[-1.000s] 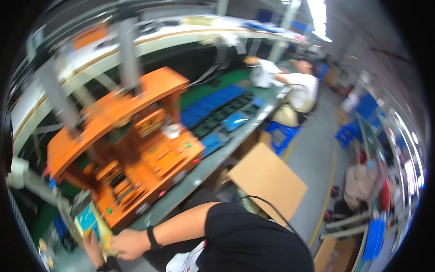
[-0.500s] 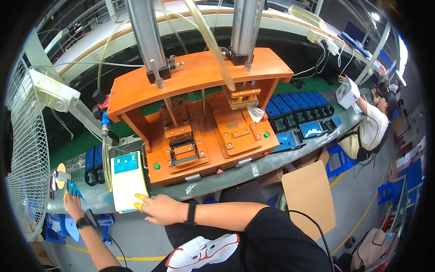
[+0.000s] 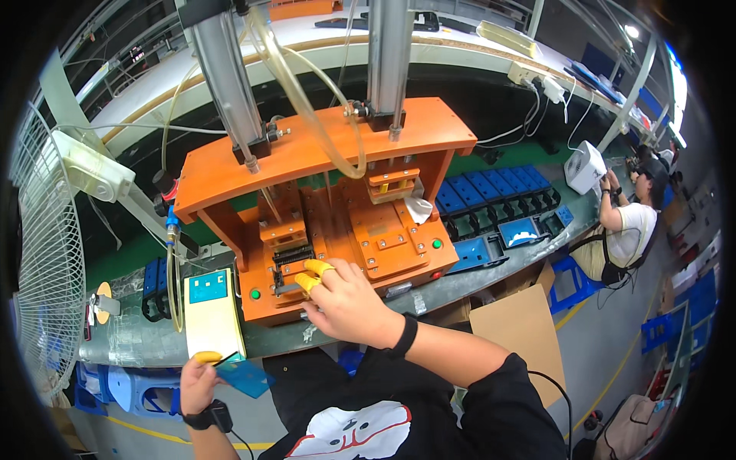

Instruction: Using an industrial press machine to process or assemble plastic/rubber parts.

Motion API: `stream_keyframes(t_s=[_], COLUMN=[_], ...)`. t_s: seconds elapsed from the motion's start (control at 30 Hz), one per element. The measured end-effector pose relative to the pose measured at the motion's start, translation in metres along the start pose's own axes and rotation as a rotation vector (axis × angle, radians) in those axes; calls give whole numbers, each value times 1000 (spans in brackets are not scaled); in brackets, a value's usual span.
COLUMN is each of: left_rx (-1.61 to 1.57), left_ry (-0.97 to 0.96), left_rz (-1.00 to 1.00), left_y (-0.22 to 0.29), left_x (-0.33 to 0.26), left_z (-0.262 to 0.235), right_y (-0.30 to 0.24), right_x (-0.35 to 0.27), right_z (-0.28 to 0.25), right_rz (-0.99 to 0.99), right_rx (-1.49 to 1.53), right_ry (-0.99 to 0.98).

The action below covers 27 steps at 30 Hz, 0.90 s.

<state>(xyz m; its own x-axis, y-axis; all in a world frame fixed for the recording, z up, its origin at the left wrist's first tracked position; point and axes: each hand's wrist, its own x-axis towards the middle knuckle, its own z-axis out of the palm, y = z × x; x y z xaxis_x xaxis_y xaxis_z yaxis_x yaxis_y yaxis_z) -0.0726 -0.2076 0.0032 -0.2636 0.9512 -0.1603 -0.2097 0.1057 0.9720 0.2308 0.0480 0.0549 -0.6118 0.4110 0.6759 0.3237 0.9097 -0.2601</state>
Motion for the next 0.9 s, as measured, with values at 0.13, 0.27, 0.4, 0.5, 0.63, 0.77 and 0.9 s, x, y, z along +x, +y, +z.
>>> stream_keyframes(t_s=[0.13, 0.27, 0.4, 0.5, 0.63, 0.77, 0.9], left_rx=[133, 288, 392, 557, 974, 1373, 1608], left_ry=[-213, -280, -252, -198, -59, 83, 15], left_rz=[-4, 82, 163, 203, 525, 425, 691], left_y=[17, 42, 67, 76, 66, 51, 37], left_x=[41, 82, 130, 178, 244, 306, 341], left_z=[41, 73, 95, 108, 120, 110, 88], right_y=[11, 20, 21, 29, 36, 45, 71], right_x=[14, 28, 10, -42, -127, -191, -225], right_z=[5, -14, -79, -157, -195, -202, -213], right_rz=[-77, -144, 41, 277, 610, 758, 782], right_rx=[-52, 41, 233, 342, 776, 1082, 1124], right_ry=[-147, -117, 99, 53, 499, 883, 1168])
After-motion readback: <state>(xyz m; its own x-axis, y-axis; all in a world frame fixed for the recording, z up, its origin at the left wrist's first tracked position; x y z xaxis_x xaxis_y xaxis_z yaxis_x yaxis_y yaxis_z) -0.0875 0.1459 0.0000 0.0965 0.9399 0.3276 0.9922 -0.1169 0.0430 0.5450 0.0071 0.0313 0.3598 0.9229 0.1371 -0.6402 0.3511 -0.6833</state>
